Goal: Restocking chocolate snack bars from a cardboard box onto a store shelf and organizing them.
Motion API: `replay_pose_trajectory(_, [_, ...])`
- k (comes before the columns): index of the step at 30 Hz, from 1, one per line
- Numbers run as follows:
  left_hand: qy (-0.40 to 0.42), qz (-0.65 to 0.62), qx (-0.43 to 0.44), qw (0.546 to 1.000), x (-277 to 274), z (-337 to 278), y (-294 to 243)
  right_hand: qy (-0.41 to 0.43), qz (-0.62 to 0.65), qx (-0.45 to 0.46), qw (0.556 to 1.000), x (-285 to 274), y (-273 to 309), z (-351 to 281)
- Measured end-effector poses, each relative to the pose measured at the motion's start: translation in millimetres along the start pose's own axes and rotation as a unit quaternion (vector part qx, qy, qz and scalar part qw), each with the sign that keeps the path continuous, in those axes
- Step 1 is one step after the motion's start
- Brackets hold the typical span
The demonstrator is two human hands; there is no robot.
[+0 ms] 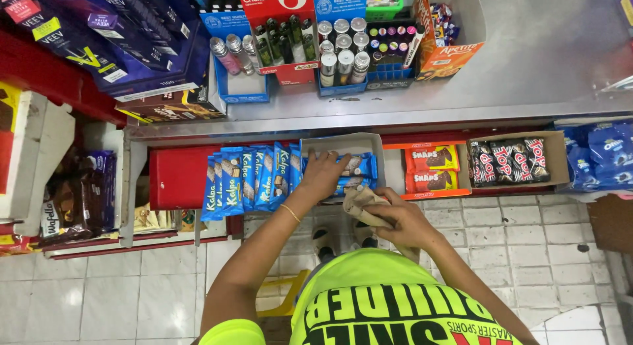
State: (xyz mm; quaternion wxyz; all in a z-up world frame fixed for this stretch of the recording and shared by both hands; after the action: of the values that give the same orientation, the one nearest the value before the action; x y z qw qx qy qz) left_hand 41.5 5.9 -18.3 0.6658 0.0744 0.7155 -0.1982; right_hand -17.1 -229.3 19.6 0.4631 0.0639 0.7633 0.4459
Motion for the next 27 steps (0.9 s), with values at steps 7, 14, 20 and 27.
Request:
replay_pose_trajectory(7, [-0.046, 0.021, 0.004, 0.999, 5, 7, 6, 0.011, -0.032, -0.015, 0.999, 2, -2, 3])
replay_pose_trajectory(14, [-0.114, 0.044, -0.034, 0.992, 28, 19, 19, 0.002, -0.025, -0.020, 0.999, 1, -1, 4])
replay_pose_trajectory(20, [-0.189, 0.084, -0.037, 0.978, -5, 18, -1, -0.002, -0.020, -0.020, 1.000, 2, 0, 3])
replay_pose_trajectory(27, [-0.282, 0.120, -0.042, 0.951, 6, 21, -7, -0.010, -0.022, -0.028, 0.999, 2, 5, 2])
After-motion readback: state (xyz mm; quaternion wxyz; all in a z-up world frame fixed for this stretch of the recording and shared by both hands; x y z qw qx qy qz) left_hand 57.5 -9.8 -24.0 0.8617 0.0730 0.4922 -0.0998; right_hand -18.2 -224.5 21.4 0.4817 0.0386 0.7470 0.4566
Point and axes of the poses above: each hand's wrist, its own z-axis towards the middle knuckle, its own x-axis out of the palm, y = z × x, the point moved 3 cm from there along z, towards the middle knuckle, and after that the axes turned 1 degree about -z, right-handed, at the moved point
